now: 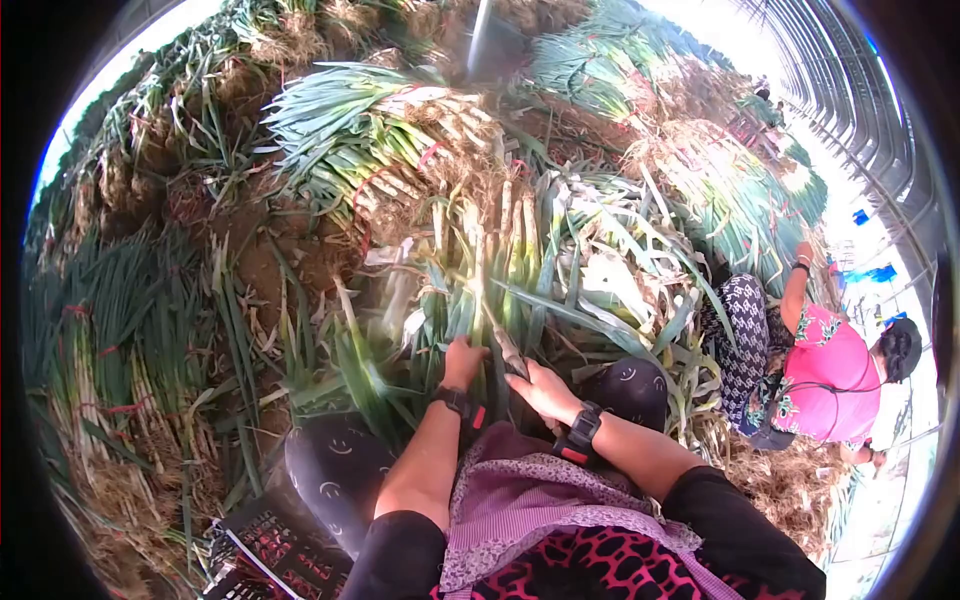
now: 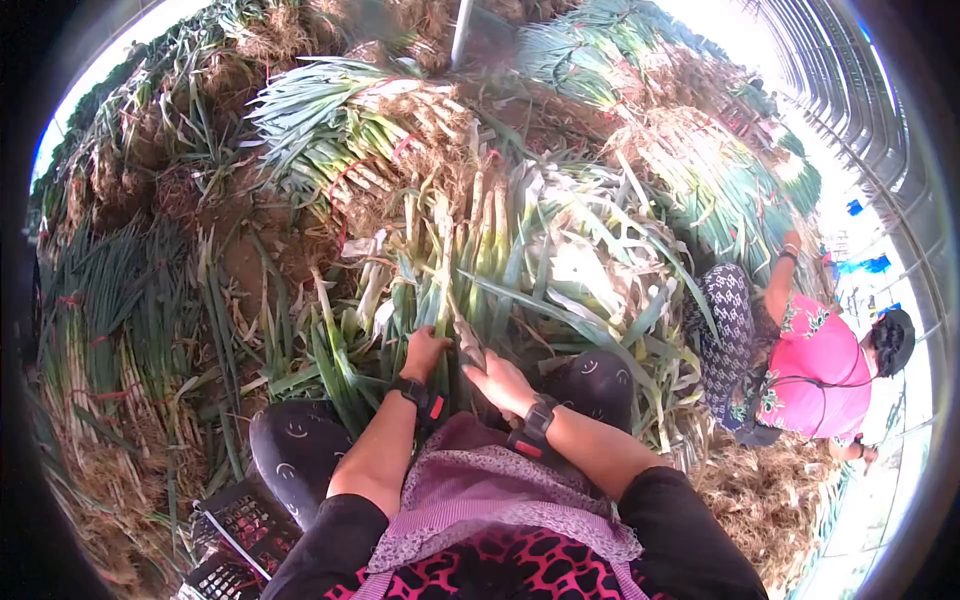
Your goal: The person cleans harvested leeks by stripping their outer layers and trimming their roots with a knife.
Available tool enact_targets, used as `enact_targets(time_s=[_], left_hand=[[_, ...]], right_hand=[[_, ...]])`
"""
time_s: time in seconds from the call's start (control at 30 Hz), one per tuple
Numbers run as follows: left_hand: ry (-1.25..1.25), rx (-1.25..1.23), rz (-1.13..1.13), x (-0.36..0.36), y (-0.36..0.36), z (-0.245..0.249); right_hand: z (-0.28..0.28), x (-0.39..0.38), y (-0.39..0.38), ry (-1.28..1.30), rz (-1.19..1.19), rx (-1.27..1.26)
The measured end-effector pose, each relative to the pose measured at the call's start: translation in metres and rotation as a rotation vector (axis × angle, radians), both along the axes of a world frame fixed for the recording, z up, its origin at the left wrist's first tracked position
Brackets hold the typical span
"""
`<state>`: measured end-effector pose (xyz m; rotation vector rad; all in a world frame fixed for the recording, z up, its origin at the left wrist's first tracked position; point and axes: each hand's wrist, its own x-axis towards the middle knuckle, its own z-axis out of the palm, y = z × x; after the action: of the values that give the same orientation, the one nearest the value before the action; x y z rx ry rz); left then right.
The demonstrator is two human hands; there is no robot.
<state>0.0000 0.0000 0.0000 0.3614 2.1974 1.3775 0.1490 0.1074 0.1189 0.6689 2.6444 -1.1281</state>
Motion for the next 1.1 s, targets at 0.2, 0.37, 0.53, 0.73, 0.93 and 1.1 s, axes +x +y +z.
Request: enact_targets(time_s=[0.2, 0.37, 0.53, 0.73, 0.93, 1.1], left_hand=[[-0.090, 0.062, -0.001, 0.001, -0.001, 0.001], [-0.090, 0.061, 0.042, 0.007, -0.003, 0.009], [-0.052, 0.076, 0.029, 0.008, -0.010, 0.016], [-0.161, 0.282, 0.087, -0.009, -0.009, 0.040], [-0.176, 0.089, 0.069, 0.003, -0.014, -0.016], [-0.055, -0.034, 0.042, 0.014, -0.013, -0.031]], right_hand=[[0.003, -0.039, 0.009, 0.050, -0.027, 0.040], [-0.030, -0.086, 0.035, 0.083, -0.099, 0.121], [0.009, -0.118, 0.041, -0.088, -0.293, -0.178], [0.048, -0.038, 0.012, 0.090, -0.030, -0.097], [0.026, 0.056, -0.017, 0.011, 0.124, -0.040], [0.021, 0.060, -0.028, 0.027, 0.061, -0.050]])
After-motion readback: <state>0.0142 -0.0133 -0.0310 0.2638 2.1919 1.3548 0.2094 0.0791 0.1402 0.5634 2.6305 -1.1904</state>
